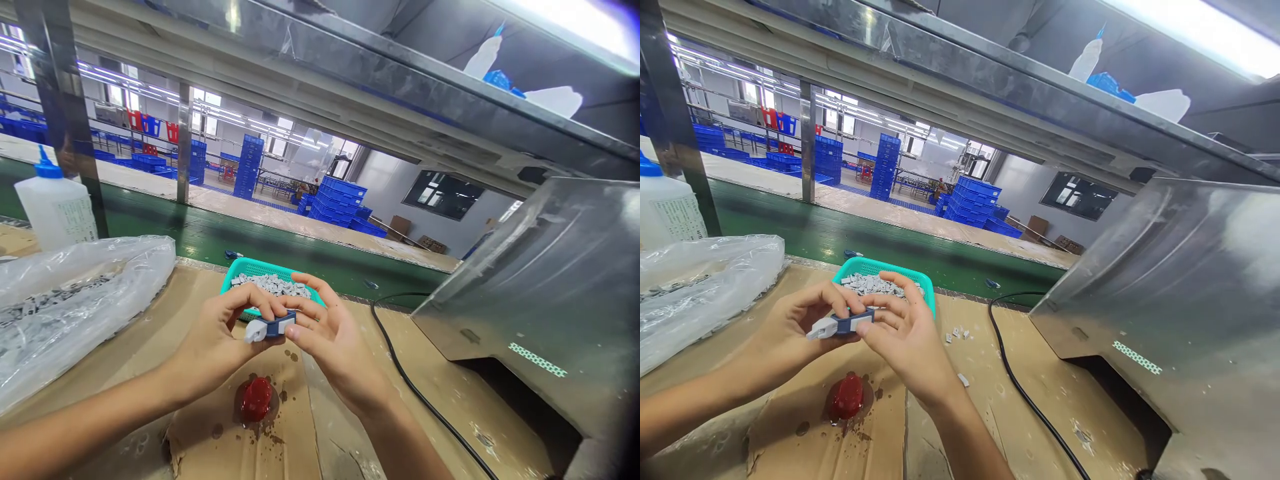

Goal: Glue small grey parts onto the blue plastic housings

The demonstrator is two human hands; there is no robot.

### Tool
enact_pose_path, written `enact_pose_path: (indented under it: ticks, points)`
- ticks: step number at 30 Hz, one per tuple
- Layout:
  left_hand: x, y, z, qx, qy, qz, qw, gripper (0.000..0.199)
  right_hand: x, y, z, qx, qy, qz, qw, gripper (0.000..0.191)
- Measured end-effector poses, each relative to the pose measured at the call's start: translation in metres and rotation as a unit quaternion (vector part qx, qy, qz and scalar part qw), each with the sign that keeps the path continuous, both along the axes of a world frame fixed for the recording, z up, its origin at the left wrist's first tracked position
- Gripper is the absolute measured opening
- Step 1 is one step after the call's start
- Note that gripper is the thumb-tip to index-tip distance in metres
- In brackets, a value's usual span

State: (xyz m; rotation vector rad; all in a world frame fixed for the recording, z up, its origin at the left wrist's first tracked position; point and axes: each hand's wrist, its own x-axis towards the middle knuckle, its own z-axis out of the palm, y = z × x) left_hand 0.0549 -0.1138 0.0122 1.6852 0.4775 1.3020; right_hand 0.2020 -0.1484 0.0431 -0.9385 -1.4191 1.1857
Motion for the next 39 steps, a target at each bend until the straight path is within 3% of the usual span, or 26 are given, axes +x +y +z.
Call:
enact_pose_path:
  ticks: [3,8,12,15,20,23,26,28,30,32,36,39]
  points:
    - [-0.001,-0.001,-0.002,0.034,-0.004,0.032,0.999,0.016,-0.003,0.0,-0.004,-0.017,0.02,0.003,1.0,0.051]
    - [-0.003,-0.005,-0.006,0.157,0.012,0.078,0.984,0.017,-0.007,-0.003,-0.008,-0.036,0.087,0.032,0.995,0.054]
    - [-0.004,-0.006,-0.007,0.211,0.023,0.088,0.973,0.02,-0.009,-0.006,-0.009,-0.036,0.104,0.035,0.993,0.056]
    - [-0.005,-0.004,-0.001,0.172,0.021,0.065,0.983,0.019,-0.007,-0.005,-0.008,-0.018,0.093,0.029,0.995,0.055]
    - [-0.004,-0.002,0.01,0.02,-0.018,0.034,0.999,0.018,0.007,0.0,0.0,0.023,0.095,0.049,0.994,0.066]
    - [-0.003,-0.005,0.013,-0.027,-0.019,0.034,0.999,0.019,0.021,0.009,-0.001,0.069,0.06,-0.038,0.995,0.059]
    - [-0.005,0.001,0.015,-0.034,0.0,0.042,0.999,0.018,0.038,0.03,-0.013,0.092,-0.156,-0.151,0.972,0.046]
    - [-0.01,0.02,0.014,-0.013,0.05,0.067,0.996,0.015,0.047,0.048,-0.022,0.088,-0.328,-0.179,0.923,0.036]
    - [-0.017,0.052,0.009,0.013,0.131,0.134,0.982,0.013,0.052,0.066,-0.029,0.073,-0.425,-0.147,0.89,0.025]
    - [-0.026,0.093,-0.001,0.003,0.199,0.237,0.951,0.018,0.054,0.083,-0.031,0.054,-0.483,-0.096,0.869,0.021]
    - [-0.033,0.162,-0.028,-0.036,0.283,0.297,0.912,0.014,0.049,0.103,-0.029,0.034,-0.572,-0.055,0.818,0.015]
    - [-0.028,0.19,-0.044,-0.033,0.321,0.311,0.894,0.017,0.049,0.105,-0.03,0.04,-0.598,-0.062,0.798,0.01]
